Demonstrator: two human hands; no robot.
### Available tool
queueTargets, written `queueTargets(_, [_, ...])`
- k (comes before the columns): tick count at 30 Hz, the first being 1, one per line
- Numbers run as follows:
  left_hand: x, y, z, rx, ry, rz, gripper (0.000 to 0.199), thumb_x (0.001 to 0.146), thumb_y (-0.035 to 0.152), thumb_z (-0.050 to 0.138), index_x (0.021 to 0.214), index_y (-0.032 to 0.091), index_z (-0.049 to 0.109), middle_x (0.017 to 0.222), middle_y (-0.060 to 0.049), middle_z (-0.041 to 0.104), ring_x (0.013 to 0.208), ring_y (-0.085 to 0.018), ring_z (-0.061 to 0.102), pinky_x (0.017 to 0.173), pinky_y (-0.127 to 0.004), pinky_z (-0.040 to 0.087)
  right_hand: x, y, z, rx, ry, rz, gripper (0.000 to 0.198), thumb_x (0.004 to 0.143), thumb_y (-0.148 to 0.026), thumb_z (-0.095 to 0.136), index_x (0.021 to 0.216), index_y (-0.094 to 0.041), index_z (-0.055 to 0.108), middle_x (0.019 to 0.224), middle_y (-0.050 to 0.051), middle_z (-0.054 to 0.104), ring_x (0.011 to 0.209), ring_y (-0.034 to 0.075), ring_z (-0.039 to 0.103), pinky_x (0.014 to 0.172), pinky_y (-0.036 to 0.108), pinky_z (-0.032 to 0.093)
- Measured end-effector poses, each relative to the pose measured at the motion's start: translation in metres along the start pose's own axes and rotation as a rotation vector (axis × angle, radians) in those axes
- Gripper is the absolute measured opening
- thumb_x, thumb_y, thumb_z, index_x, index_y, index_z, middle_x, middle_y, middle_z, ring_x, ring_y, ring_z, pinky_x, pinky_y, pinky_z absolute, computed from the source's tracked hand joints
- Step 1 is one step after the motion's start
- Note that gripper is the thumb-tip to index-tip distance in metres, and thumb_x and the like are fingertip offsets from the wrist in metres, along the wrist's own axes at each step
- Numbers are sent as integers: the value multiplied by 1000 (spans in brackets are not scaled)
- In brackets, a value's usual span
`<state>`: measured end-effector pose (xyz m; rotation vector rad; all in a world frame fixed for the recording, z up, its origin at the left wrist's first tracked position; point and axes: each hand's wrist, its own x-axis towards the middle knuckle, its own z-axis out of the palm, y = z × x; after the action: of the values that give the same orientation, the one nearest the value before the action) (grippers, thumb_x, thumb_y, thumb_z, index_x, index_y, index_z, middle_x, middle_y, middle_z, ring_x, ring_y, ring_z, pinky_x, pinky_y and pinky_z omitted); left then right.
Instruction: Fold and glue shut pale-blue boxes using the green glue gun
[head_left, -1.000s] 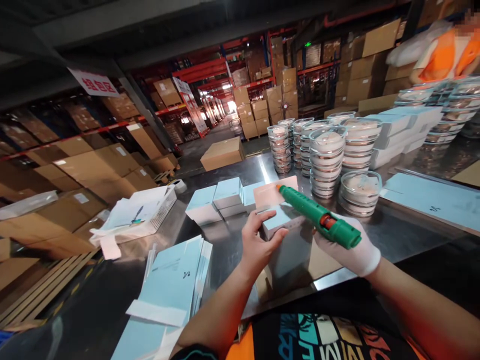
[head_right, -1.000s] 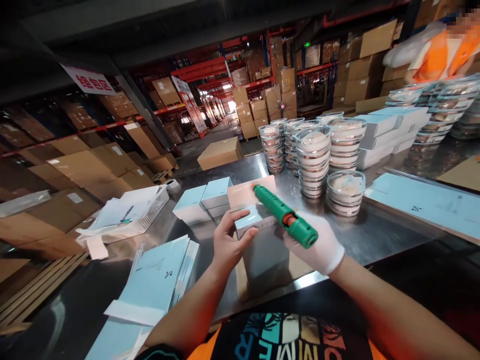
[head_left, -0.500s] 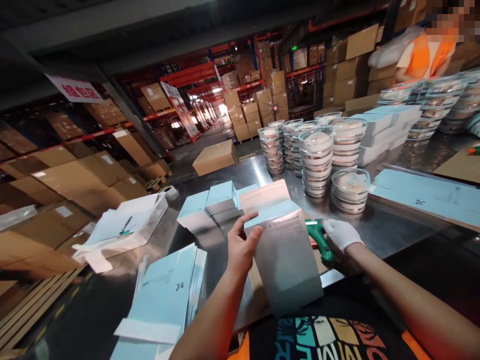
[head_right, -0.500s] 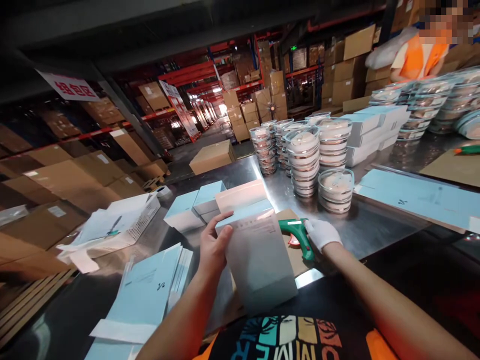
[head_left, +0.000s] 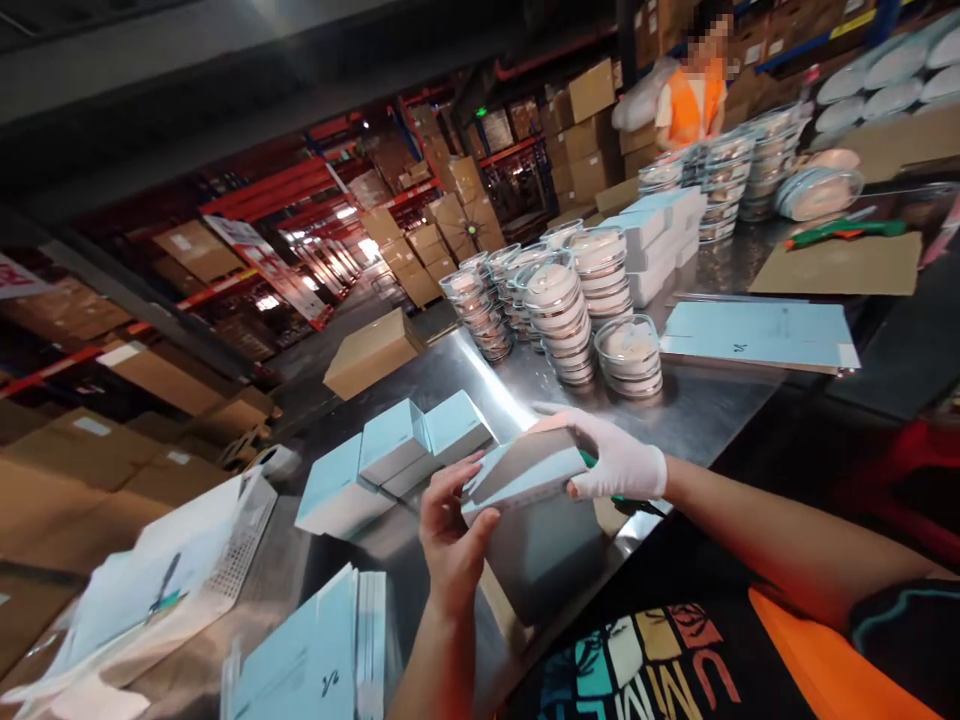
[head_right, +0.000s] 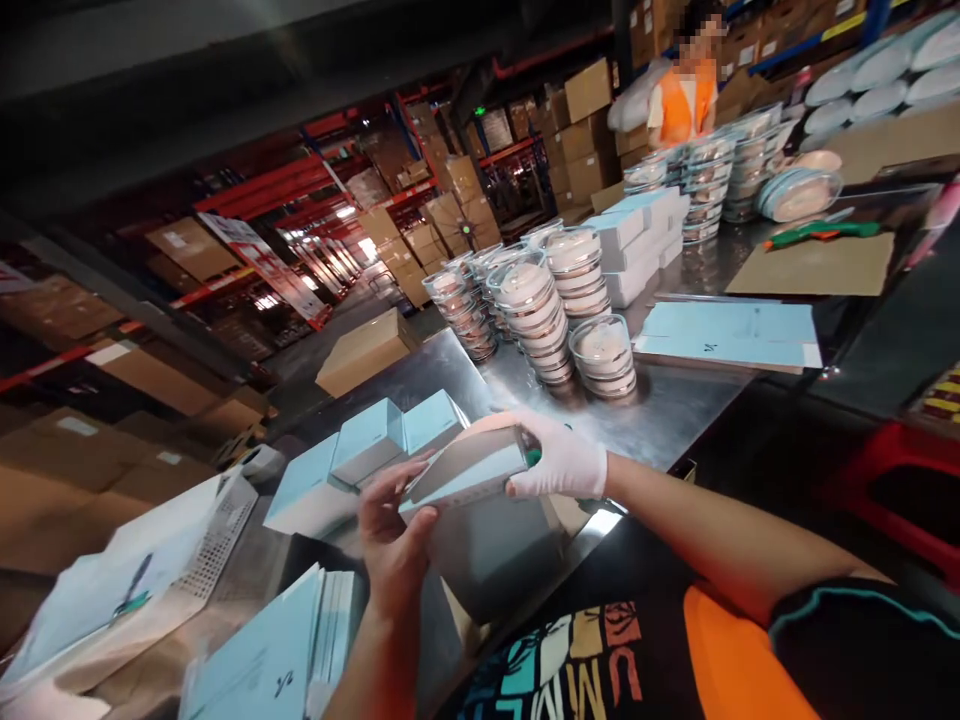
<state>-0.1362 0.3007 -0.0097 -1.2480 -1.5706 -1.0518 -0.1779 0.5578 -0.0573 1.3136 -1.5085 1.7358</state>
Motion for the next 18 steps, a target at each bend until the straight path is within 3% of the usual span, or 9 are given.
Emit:
queueTargets(2, [4,2,-3,40,-93,39,26,92,34,81,115,25,74,118,-7,70,123,-28,69,106,-43,55,-5,2,1,-54,34,-68,77,76,-64,89,136,-18,70,136,15,67,133,34,61,121,51,42])
queueTargets(6, [8,5,-2,62,-49,-1,49,87,45,86,130,26,71,121,-9,70,117,-26,69,99,-37,57,-9,2,3,-111,63,-108,62,87,-61,81,133,-20,72,144,18,65,134,32,62,117,50,46])
queueTargets(12, [16,1,-3,76,-154,116,25,93,37,81,116,26,79,115,-9,75,119,-28,69,106,-48,54,-5,2,1,-68,27,-168,33,96,-50,76,110,-21,73,142,16,69,128,27,68,110,47,53])
queueTargets(18, [28,10,-10,133,-374,170,39,96,40,77,133,28,74,134,-13,75,129,-30,65,111,-52,49,-4,-3,-4,-148,-67,-220,25,103,-43,69,122,-28,77,153,13,61,140,27,60,120,50,45])
